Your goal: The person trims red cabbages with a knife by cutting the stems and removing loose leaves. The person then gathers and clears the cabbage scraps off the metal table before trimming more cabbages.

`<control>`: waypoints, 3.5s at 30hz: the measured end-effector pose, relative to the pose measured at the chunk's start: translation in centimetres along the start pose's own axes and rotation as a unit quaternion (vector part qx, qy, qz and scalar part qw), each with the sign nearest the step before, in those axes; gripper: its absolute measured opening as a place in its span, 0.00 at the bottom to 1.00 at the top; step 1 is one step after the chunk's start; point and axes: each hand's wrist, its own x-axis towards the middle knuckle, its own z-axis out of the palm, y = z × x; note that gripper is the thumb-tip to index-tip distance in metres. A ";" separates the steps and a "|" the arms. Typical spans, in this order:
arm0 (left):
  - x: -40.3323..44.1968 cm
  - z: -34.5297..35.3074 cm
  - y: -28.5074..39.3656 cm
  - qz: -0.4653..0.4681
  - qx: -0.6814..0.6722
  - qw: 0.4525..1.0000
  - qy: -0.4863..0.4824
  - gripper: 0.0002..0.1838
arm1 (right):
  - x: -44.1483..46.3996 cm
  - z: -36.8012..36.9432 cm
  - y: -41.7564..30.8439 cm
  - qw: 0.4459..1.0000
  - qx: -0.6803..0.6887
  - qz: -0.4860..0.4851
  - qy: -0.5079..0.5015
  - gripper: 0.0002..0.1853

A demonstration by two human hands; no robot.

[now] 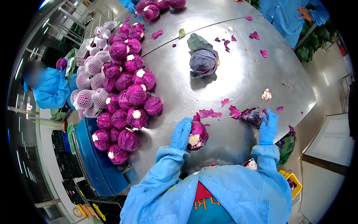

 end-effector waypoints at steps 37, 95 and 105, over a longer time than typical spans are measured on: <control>-1.4 2.2 4.4 0.080 0.359 0.929 -0.031 0.58 | -7.4 3.1 -8.5 0.899 0.240 0.167 -0.325 0.26; -2.4 3.2 1.8 0.177 0.300 0.937 0.024 0.57 | -2.8 5.6 -13.1 0.766 0.375 0.169 -0.493 0.19; -2.3 3.7 3.0 0.186 0.345 0.919 0.041 0.54 | -1.8 5.4 -12.2 0.716 0.361 0.204 -0.561 0.12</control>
